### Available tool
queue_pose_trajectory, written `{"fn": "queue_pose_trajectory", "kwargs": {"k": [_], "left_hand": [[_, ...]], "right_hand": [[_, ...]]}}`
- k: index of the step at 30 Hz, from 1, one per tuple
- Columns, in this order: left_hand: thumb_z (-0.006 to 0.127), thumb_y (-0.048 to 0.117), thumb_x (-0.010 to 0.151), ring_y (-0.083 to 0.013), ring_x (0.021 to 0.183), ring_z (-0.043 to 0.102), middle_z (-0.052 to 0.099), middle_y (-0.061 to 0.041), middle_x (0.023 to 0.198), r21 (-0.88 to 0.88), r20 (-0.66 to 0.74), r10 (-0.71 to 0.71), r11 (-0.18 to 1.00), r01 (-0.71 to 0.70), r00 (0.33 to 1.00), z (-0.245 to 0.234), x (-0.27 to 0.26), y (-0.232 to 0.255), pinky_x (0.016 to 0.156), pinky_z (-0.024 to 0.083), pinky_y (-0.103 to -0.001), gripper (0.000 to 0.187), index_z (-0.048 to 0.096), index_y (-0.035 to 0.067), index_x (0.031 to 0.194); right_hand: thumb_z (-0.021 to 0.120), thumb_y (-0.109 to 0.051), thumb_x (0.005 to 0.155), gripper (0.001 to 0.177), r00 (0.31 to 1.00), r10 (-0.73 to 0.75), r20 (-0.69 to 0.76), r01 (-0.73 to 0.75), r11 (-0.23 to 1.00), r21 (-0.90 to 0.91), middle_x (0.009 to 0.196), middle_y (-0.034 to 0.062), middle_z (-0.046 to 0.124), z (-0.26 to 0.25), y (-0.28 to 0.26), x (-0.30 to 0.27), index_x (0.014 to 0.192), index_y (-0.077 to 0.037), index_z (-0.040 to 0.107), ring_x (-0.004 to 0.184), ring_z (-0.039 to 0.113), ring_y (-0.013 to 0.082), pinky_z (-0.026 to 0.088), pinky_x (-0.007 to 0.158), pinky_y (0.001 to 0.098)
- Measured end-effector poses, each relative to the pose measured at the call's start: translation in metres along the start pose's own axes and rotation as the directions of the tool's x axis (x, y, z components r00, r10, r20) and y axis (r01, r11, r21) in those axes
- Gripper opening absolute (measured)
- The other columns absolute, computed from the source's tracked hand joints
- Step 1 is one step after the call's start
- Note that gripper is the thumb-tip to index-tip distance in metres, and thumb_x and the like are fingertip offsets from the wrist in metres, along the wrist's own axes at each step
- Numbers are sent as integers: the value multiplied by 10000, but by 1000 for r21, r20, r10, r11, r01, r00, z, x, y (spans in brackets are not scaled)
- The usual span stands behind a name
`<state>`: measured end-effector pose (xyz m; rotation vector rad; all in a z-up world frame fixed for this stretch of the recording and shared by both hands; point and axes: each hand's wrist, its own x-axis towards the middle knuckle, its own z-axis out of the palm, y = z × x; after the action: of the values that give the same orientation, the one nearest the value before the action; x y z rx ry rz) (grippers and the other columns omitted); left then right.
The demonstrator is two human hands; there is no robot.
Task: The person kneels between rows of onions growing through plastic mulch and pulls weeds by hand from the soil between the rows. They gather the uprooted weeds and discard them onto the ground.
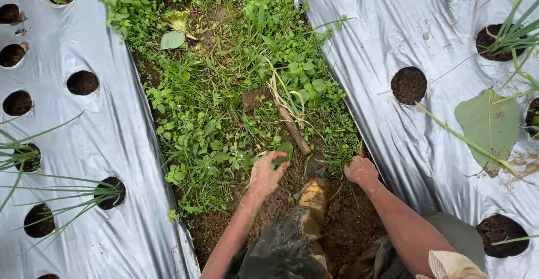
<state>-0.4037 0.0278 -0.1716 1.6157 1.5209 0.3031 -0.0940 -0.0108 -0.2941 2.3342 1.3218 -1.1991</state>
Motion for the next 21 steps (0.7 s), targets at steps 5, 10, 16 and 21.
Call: {"fn": "queue_pose_trajectory", "kwargs": {"k": [5, 10, 16, 21], "left_hand": [[692, 312, 957, -373, 1261, 625, 689, -102, 1285, 155, 169, 100, 980, -126, 981, -7, 37, 58, 1019, 528, -524, 218, 701, 226, 1157], [646, 267, 974, -377, 1236, 637, 675, -106, 1272, 298, 369, 234, 887, -354, 899, 43, 71, 67, 982, 555, -525, 227, 672, 181, 1183], [590, 317, 1004, -327, 1271, 624, 645, -66, 1298, 254, 452, 196, 907, -337, 870, 115, 84, 39, 996, 560, -510, 248, 621, 247, 1240], [582, 366, 994, -338, 1283, 604, 644, -80, 1284, 251, 462, 133, 929, -273, 877, 120, 75, 43, 998, 550, -524, 286, 599, 267, 1262]], "right_hand": [[502, -387, 935, 531, 1000, -3, 16, 2, 997, 79, 1166, 290, 730, -9, -11, -16, 1162, 20, 756, 1200, 657, 442, 543, 1004, 527], [467, -373, 935, 540, 999, 17, 28, -21, 988, 153, 1149, 286, 735, -12, -11, -36, 1152, 25, 759, 1193, 659, 445, 529, 1024, 523], [486, -462, 897, 627, 999, 40, 4, -40, 961, 274, 1143, 325, 716, -40, -16, -64, 1144, 54, 743, 1217, 623, 481, 481, 1049, 566], [430, -390, 992, 452, 952, 105, -288, -67, 988, 137, 998, 253, 749, -80, -4, -81, 1187, -84, 699, 1068, 701, 450, 571, 915, 553]]}}
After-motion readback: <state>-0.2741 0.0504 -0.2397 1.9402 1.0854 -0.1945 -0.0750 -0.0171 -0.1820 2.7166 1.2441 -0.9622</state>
